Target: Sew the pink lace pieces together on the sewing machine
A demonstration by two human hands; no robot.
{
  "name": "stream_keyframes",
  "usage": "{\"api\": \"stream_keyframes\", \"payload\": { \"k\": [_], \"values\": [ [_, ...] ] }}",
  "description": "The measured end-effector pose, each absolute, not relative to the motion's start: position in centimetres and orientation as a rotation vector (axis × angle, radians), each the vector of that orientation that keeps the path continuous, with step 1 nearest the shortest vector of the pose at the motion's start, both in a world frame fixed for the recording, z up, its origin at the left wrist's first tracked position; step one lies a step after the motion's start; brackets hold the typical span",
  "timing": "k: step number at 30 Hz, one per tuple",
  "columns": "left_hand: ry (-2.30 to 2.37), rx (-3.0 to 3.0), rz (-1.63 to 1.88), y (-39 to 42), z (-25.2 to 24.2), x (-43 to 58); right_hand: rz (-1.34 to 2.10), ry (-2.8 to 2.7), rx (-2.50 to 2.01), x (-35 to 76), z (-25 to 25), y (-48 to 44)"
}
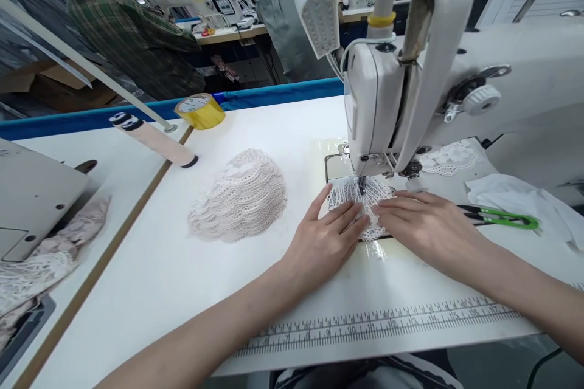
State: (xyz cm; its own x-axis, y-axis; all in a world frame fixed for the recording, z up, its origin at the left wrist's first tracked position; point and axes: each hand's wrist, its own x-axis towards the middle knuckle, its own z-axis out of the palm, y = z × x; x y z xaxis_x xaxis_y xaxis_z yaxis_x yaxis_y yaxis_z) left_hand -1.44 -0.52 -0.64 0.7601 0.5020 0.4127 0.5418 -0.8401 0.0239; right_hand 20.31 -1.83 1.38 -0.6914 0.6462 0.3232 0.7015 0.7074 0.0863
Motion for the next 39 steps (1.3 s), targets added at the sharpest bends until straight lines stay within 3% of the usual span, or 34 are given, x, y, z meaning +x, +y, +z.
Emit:
{"api": "stream_keyframes", "payload": {
  "k": [22, 32, 39],
  "values": [
    [-0.978, -2.82, -0.723, 1.5, -0.9, -1.1, -0.535, -2.514, -1.114, 20.2, -0.4, 0.3],
    [-1.352, -3.223, -0.813, 3.7, 1.4, -0.1, 0.076, -2.237, -1.459, 20.2, -0.4, 0.8],
    [-1.312, -3.286, -0.73, 4.3, 1.7, -0.4, 0.186, -2.271, -1.388, 20.0, -0.4, 0.7]
  ]
}}
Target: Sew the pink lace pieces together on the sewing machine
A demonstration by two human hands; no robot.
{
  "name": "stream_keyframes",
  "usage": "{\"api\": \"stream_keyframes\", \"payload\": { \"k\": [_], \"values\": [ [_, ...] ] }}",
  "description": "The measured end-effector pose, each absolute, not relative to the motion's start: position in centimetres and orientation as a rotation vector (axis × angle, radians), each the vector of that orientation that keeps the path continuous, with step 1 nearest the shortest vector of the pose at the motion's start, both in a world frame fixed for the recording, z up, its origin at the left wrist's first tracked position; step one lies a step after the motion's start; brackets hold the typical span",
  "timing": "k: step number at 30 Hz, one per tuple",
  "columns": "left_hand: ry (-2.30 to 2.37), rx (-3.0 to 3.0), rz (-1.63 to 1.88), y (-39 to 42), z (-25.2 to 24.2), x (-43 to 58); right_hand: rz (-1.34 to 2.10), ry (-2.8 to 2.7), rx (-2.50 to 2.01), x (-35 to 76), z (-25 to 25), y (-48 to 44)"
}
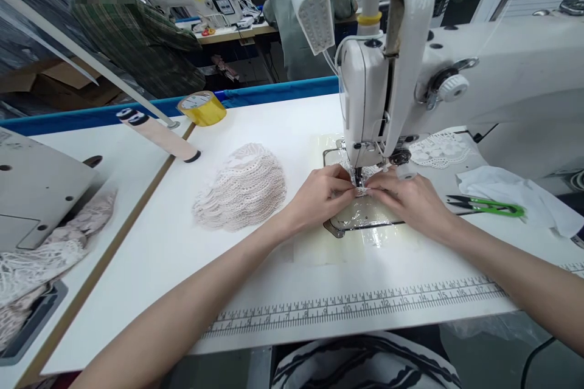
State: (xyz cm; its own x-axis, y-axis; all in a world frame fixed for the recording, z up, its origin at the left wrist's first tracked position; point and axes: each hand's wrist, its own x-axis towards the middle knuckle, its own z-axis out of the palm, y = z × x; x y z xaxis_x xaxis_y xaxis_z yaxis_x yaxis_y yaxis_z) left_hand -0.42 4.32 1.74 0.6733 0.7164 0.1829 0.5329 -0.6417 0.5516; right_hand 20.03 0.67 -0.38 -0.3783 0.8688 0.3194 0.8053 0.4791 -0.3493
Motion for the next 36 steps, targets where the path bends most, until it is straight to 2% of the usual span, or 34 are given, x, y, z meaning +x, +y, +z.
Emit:
{"api": "stream_keyframes", "payload": {
  "k": [6, 12, 36],
  "values": [
    [0.935, 2.664, 0.593, 3.9, 1.0, -0.8, 0.063, -2.33, -1.244, 20.2, -0.6, 0.5],
    [0.885, 3.161, 0.682, 0.5, -0.2, -1.1, -0.304, -2.425, -0.999, 20.1, -0.5, -0.3],
    [1.037, 3.11, 0.699, 1.0, -0.7, -1.4, -0.527, -2.405, -1.03, 20.1, -1.0, 0.6]
  ]
}}
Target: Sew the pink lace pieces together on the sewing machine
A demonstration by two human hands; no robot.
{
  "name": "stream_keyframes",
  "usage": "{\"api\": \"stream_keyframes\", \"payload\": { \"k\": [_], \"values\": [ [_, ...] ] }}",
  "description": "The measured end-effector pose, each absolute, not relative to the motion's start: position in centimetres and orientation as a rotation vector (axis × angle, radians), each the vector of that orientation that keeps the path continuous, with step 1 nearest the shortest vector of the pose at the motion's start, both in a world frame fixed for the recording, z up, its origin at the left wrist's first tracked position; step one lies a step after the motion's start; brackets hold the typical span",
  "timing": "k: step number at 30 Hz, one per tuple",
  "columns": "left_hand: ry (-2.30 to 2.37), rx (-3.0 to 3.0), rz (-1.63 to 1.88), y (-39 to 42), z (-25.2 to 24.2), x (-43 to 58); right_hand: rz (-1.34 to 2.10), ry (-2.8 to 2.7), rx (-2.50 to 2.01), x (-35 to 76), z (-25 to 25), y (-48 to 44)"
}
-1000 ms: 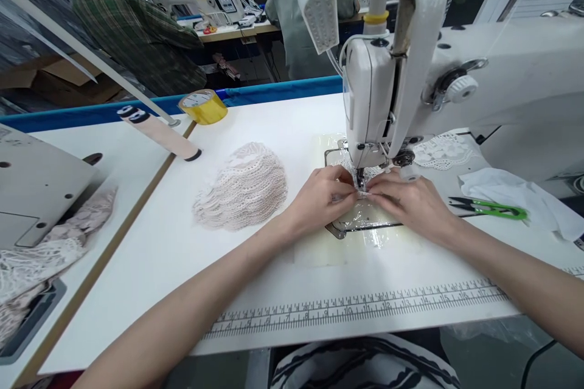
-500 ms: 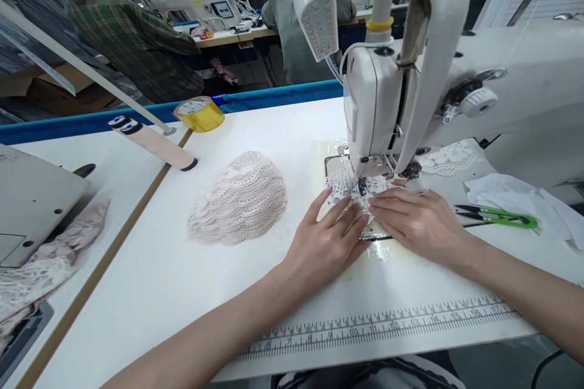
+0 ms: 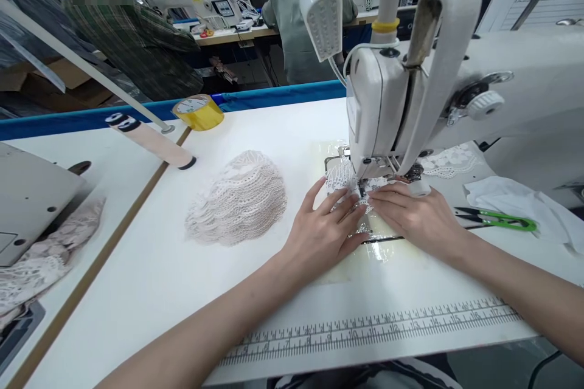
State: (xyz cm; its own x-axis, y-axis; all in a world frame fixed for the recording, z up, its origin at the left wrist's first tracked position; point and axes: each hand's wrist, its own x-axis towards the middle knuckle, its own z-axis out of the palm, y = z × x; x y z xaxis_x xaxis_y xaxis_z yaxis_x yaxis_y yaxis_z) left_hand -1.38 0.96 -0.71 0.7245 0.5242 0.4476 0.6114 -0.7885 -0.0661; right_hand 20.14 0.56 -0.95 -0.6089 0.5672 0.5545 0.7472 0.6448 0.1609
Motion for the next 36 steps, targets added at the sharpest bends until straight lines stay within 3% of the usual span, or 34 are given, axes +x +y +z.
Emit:
{"api": "stream_keyframes", "payload": {
  "k": [36],
  "values": [
    [-0.901, -2.748, -0.661, 1.31, -0.86, -1.43, -0.609, -2.468, -1.222, 19.78, -1.17, 0.15]
  ]
}}
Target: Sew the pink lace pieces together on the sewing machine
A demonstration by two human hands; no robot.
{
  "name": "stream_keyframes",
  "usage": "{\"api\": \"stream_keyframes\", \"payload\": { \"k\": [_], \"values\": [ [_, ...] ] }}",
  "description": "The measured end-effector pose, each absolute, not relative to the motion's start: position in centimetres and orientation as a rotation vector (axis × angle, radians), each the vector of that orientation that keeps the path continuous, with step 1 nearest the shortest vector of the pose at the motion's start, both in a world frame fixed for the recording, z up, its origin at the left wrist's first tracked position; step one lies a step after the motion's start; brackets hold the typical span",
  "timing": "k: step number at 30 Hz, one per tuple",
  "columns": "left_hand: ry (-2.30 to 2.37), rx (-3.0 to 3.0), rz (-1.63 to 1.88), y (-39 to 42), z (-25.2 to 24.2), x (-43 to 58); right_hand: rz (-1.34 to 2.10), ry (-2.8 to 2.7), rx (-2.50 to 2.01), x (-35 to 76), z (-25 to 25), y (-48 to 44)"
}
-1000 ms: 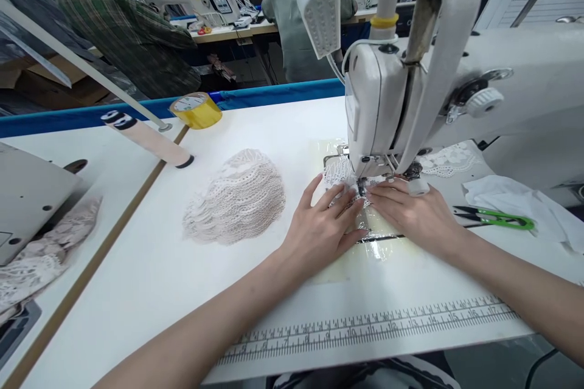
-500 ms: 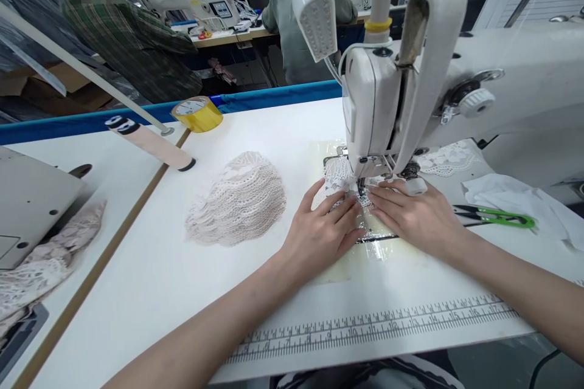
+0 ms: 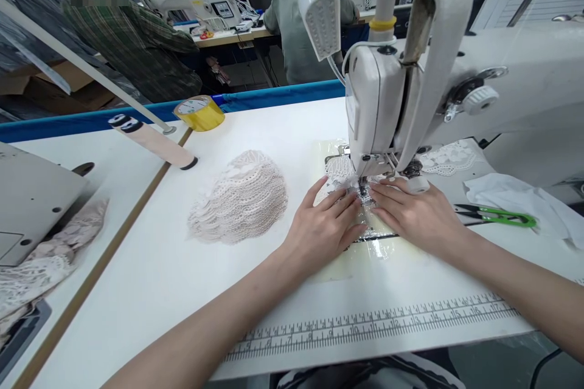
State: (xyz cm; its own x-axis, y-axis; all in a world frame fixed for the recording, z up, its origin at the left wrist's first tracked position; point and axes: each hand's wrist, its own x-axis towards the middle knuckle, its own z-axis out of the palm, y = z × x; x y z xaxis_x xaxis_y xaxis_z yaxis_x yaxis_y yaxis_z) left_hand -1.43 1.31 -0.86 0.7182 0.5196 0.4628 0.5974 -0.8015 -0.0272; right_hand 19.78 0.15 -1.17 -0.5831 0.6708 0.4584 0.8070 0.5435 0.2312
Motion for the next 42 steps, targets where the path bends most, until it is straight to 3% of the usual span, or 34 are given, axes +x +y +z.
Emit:
{"api": "stream_keyframes", "payload": {
  "k": [23, 33, 42],
  "values": [
    [-0.972, -2.763, -0.667, 1.5, -0.8, -1.3, -0.587, -2.504, -1.293, 19.7, -0.9, 0.2],
    [-1.093, -2.684, -0.479, 1.8, -0.4, -1.8, -0.591, -2.499, -1.238, 20.1, -0.6, 0.3],
    [-0.915, -2.621, -0.728, 1.5, 0.7, -1.8, -0.473, -2.412, -1.092, 19.4, 0.2, -1.2]
  ]
}}
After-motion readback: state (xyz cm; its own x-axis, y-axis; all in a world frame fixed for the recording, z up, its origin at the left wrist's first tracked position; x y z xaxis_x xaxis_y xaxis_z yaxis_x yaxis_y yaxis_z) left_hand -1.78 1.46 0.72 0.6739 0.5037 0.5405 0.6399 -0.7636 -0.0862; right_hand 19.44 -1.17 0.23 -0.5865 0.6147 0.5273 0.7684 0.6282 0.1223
